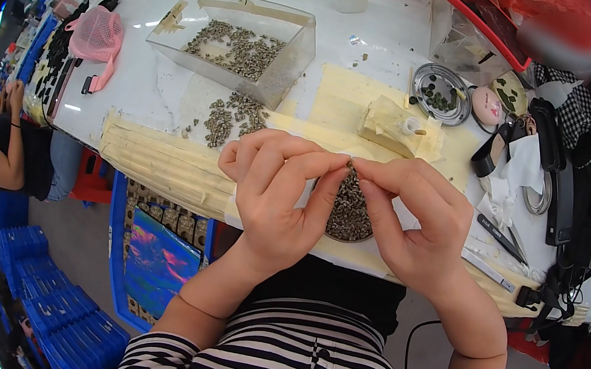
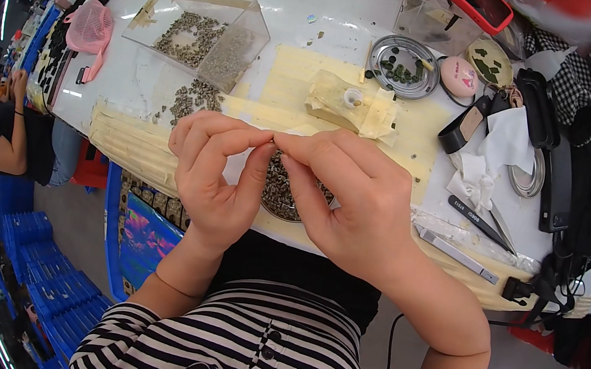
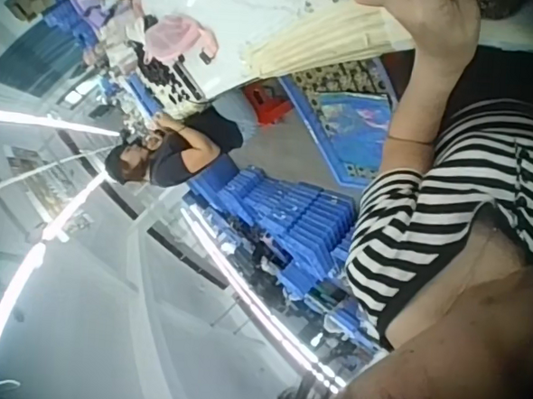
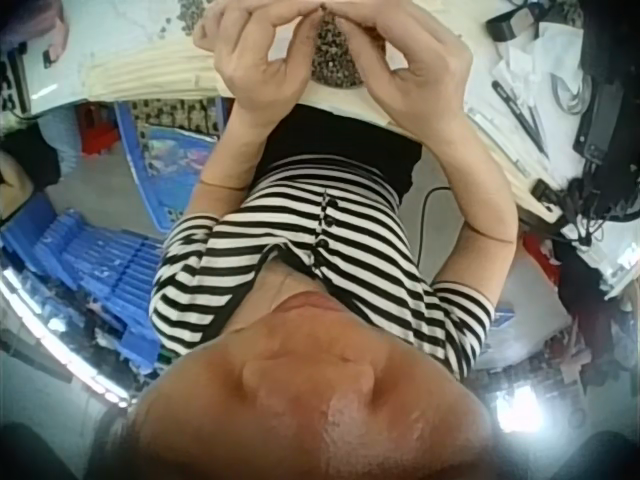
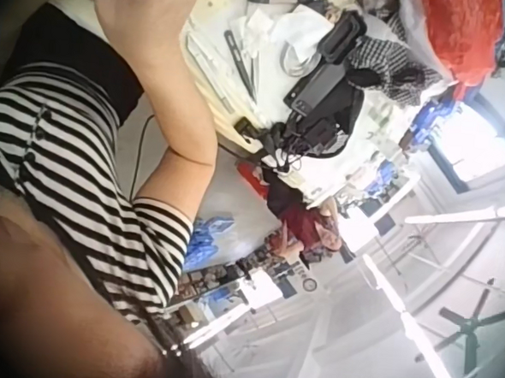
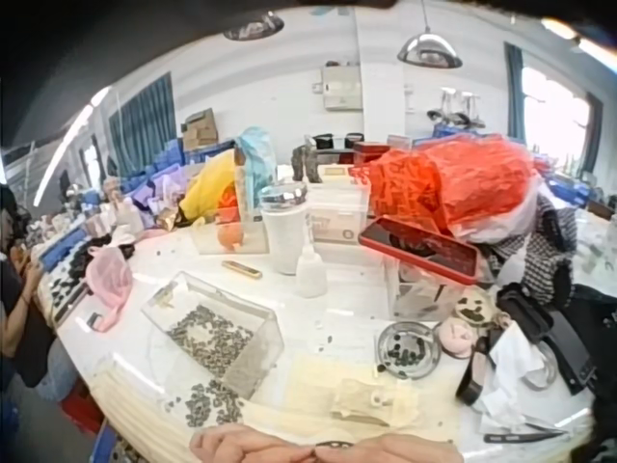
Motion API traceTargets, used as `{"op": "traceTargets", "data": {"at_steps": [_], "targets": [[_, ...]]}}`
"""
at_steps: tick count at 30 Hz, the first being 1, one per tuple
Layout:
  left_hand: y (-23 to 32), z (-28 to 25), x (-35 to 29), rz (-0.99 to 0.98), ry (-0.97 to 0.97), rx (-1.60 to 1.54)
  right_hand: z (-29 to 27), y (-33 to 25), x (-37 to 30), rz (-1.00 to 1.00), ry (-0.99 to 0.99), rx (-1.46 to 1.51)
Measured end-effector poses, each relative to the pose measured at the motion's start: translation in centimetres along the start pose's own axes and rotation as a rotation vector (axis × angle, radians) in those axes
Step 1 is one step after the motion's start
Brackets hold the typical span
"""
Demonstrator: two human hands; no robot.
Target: Picking small circular components and placing them into a plastic housing on a foam jig.
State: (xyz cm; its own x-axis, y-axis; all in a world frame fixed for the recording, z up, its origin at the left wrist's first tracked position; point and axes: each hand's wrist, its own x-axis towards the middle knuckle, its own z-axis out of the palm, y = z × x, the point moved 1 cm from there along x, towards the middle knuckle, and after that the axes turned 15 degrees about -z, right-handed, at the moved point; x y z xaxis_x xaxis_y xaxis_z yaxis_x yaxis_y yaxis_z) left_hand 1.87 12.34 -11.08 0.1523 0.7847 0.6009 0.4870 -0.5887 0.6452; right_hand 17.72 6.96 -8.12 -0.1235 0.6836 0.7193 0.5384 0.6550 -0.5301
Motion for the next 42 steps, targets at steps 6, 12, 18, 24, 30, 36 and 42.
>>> {"op": "traceTargets", "data": {"at_steps": [6, 12, 18, 24, 30, 36, 42], "targets": [[-0.07, -0.09, -0.06, 0.002, -0.002, -0.029, 0.04, -0.01, -0.01, 0.007, 0.014, 0.002], [0.10, -0.13, -0.09, 0.029, -0.015, 0.006, 0.07, 0.06, -0.04, 0.060, 0.027, 0.003], [0.08, -0.19, -0.19, 0.087, -0.035, -0.003, 0.20, 0.39, -0.51, 0.282, 0.046, 0.210], [0.06, -0.51, 0.09, 0.054, -0.071, -0.095, -0.30, -0.05, -0.18, 0.669, 0.019, 0.634], [-0.12, -0.60, 0.23, 0.006, -0.115, -0.195, -0.68, -0.09, 0.10, 0.761, -0.017, 0.839], [-0.23, -0.57, 0.27, -0.008, -0.126, -0.222, -0.69, -0.04, 0.08, 0.770, -0.017, 0.863], [-0.04, -0.28, 0.09, 0.030, -0.059, -0.068, -0.37, -0.23, -0.14, 0.624, 0.075, 0.630]]}}
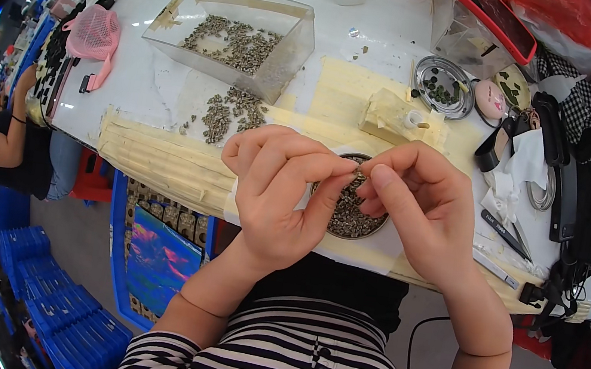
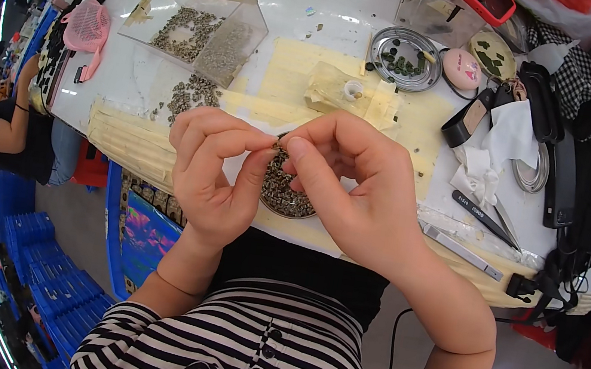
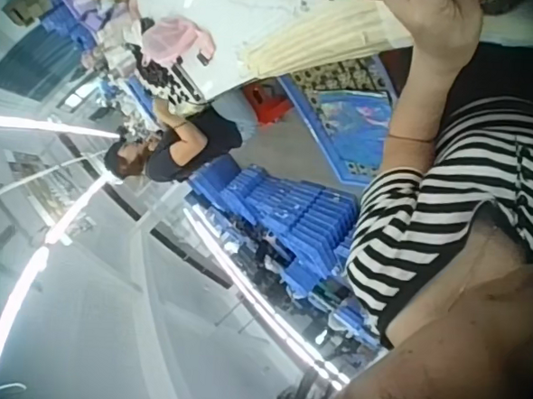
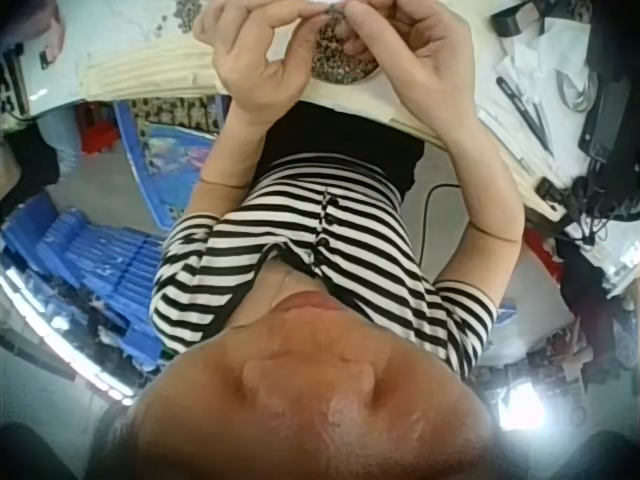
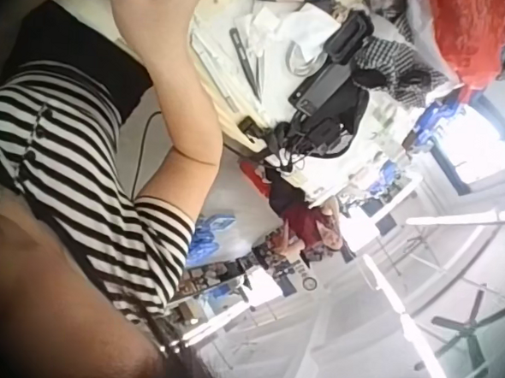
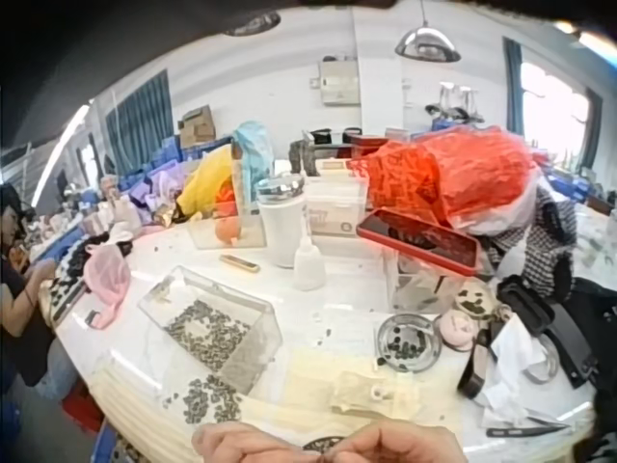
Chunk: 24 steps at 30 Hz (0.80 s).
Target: Picking small circular components and placing them into a plastic housing on a foam jig.
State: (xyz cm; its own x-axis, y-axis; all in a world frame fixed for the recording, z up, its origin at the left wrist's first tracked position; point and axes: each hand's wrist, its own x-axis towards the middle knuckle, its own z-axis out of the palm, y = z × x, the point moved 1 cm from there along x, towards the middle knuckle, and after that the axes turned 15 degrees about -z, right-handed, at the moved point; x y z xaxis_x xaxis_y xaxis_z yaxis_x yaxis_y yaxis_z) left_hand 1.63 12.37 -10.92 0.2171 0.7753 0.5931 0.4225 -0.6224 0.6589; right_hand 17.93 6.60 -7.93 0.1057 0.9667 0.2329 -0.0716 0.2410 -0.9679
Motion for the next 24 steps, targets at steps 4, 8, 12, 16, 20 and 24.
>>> {"op": "traceTargets", "data": {"at_steps": [4, 8, 12, 16, 20, 24], "targets": [[0.09, 0.13, -0.06, -0.016, 0.009, 0.074, -0.14, -0.36, -0.19, -0.246, -0.145, -0.351], [-0.24, 0.21, -0.14, -0.065, 0.022, 0.032, 0.03, -0.07, -0.25, -0.410, -0.079, -0.459], [-0.14, 0.18, -0.18, -0.053, 0.029, 0.046, -0.06, -0.06, -0.27, -0.355, -0.020, -0.436], [-0.27, 0.26, -0.13, -0.045, 0.039, 0.028, 0.12, 0.06, -0.21, -0.409, -0.100, -0.478], [-0.24, 0.20, -0.06, -0.048, 0.021, 0.036, 0.04, 0.03, -0.08, -0.389, -0.105, -0.448], [-0.22, 0.22, -0.11, -0.061, 0.017, 0.044, -0.08, 0.17, -0.07, -0.398, -0.116, -0.451]]}}
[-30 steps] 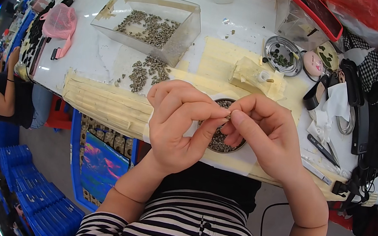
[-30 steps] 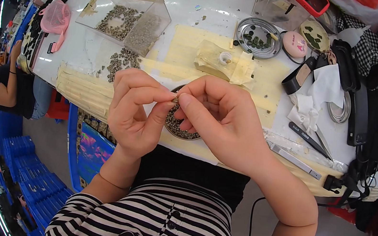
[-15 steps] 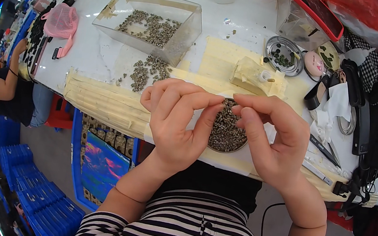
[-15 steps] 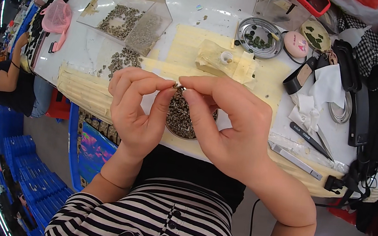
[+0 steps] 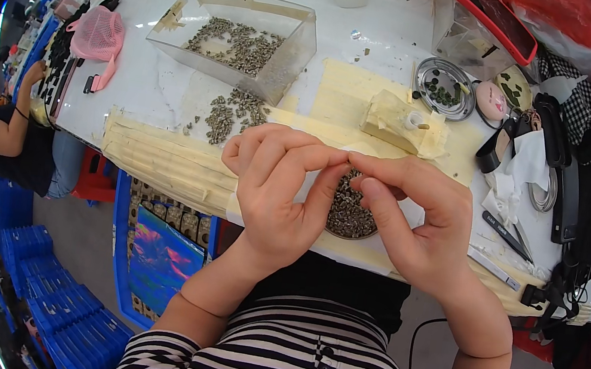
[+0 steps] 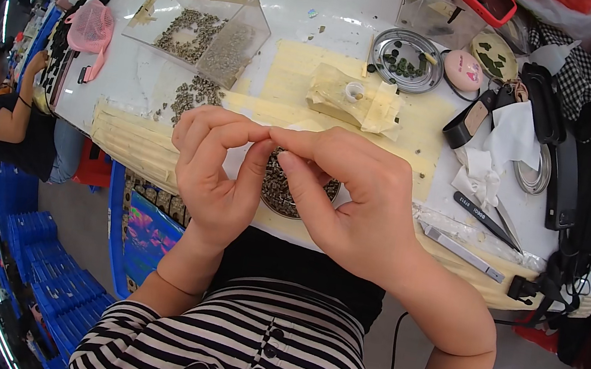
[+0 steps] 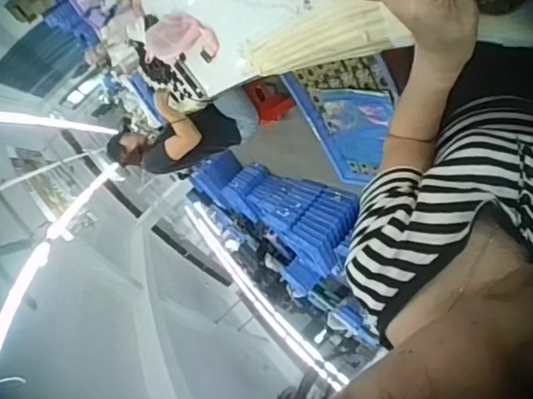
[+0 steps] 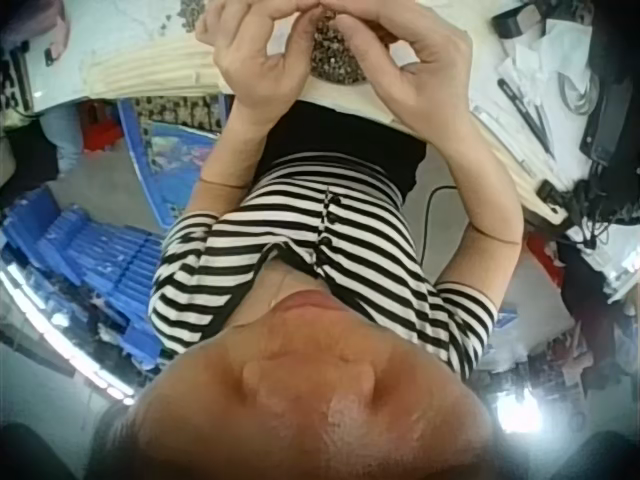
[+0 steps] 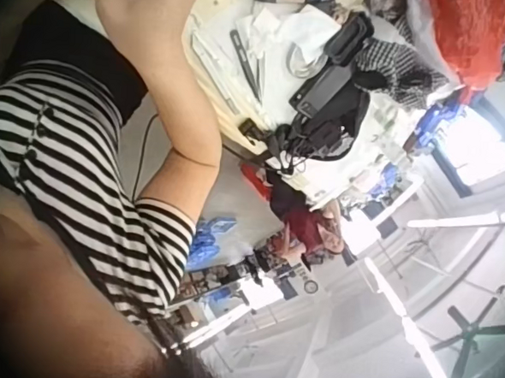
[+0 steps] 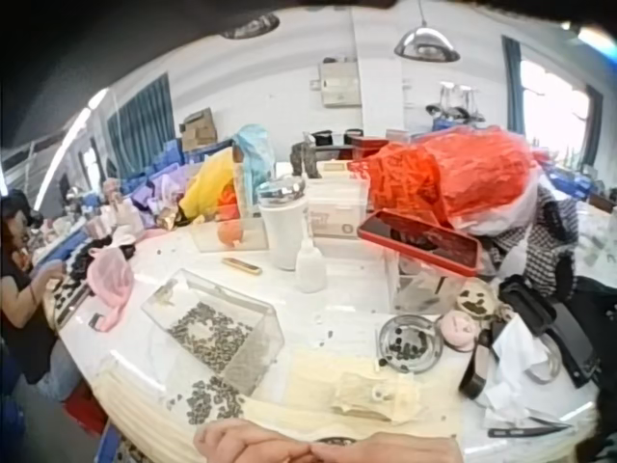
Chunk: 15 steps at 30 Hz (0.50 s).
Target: Picking small circular components and placing them into a plastic housing on a foam jig.
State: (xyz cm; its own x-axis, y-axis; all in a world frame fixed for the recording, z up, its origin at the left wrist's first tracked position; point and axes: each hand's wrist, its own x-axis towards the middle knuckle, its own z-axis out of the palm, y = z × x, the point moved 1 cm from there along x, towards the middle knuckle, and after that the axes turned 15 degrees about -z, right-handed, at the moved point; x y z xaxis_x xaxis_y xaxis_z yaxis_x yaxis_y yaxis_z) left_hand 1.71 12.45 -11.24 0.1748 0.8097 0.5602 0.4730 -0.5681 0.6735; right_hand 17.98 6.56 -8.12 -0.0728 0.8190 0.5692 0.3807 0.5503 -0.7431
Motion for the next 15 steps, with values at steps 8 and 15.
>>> {"op": "traceTargets", "data": {"at_steps": [8, 15], "targets": [[-0.14, 0.03, 0.14, -0.009, -0.002, -0.078, 0.49, 0.20, -0.09, 0.033, 0.120, 0.055], [-0.20, -0.15, 0.00, 0.002, 0.008, -0.070, 0.37, 0.05, 0.06, -0.015, 0.077, -0.030]]}}
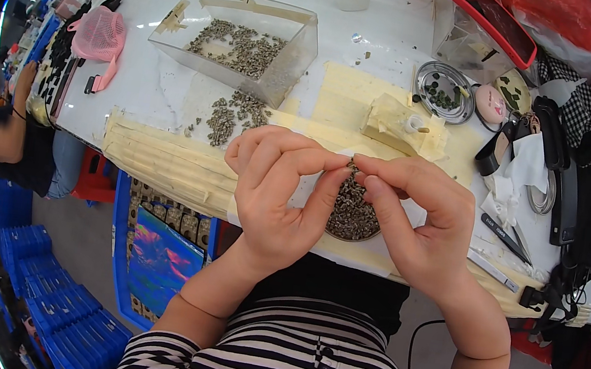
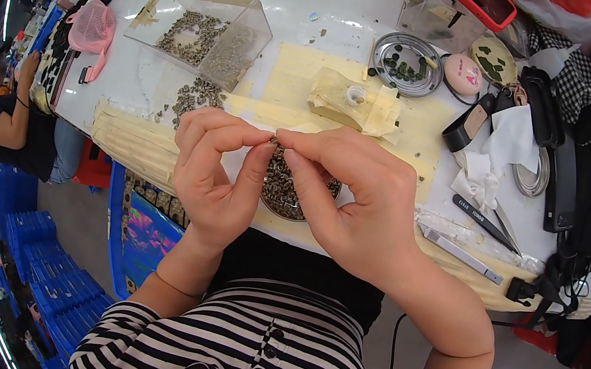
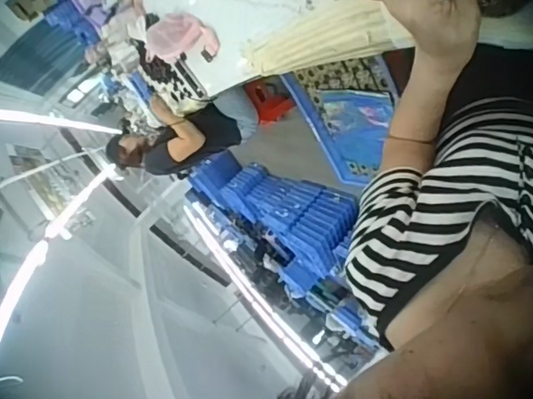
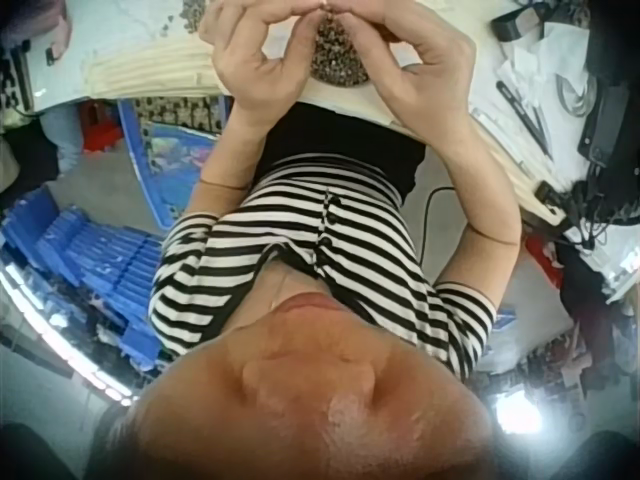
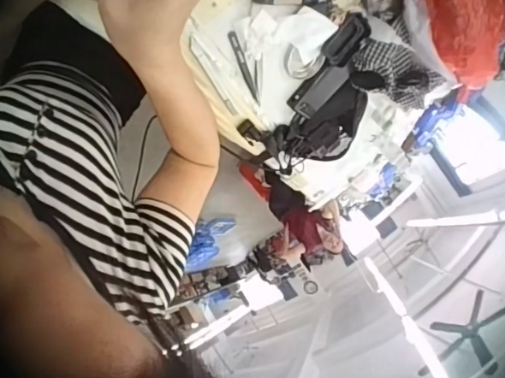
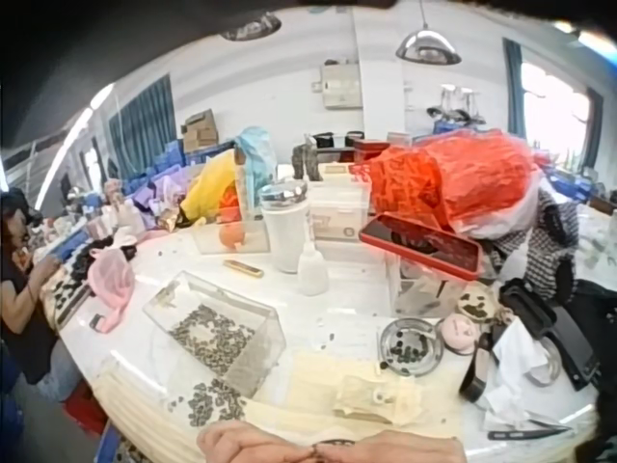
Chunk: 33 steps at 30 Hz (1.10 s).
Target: Picking small circular components and placing them into a plastic housing on a foam jig.
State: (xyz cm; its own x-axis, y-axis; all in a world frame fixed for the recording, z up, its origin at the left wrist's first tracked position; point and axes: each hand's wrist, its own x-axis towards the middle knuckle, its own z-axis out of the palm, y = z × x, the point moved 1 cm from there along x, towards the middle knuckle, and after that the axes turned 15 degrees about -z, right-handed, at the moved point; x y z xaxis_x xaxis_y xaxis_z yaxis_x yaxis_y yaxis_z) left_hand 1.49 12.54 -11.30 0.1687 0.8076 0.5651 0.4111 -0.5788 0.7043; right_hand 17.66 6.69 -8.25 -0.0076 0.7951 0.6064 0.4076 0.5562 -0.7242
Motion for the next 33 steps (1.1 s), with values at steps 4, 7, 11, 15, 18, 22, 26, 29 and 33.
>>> {"op": "traceTargets", "data": {"at_steps": [4, 7, 11, 15, 18, 22, 26, 29, 33], "targets": [[0.04, -0.05, 0.01, 0.010, 0.011, -0.010, -0.42, -0.15, 0.01, 0.016, -0.079, 0.011], [0.03, -0.17, -0.06, -0.001, -0.003, -0.043, -0.38, -0.43, -0.01, 0.157, -0.051, 0.165], [0.01, -0.20, -0.04, -0.012, -0.014, -0.066, -0.28, -0.30, -0.05, 0.248, -0.003, 0.279], [0.11, -0.28, -0.03, -0.014, -0.024, -0.078, -0.13, -0.26, -0.02, 0.329, 0.051, 0.347], [0.35, -0.34, 0.13, -0.005, -0.040, -0.090, -0.10, 0.04, -0.06, 0.379, 0.042, 0.393], [0.50, -0.40, 0.20, -0.004, -0.079, -0.087, -0.02, 0.05, -0.04, 0.418, 0.027, 0.435], [0.42, -0.26, 0.31, 0.017, -0.084, -0.082, -0.02, 0.26, -0.18, 0.387, 0.045, 0.416], [0.38, -0.28, 0.30, 0.030, -0.088, -0.092, -0.07, 0.27, -0.21, 0.364, 0.040, 0.401], [0.48, -0.27, 0.34, 0.025, -0.089, -0.101, -0.04, 0.26, -0.16, 0.323, 0.042, 0.371]]}}
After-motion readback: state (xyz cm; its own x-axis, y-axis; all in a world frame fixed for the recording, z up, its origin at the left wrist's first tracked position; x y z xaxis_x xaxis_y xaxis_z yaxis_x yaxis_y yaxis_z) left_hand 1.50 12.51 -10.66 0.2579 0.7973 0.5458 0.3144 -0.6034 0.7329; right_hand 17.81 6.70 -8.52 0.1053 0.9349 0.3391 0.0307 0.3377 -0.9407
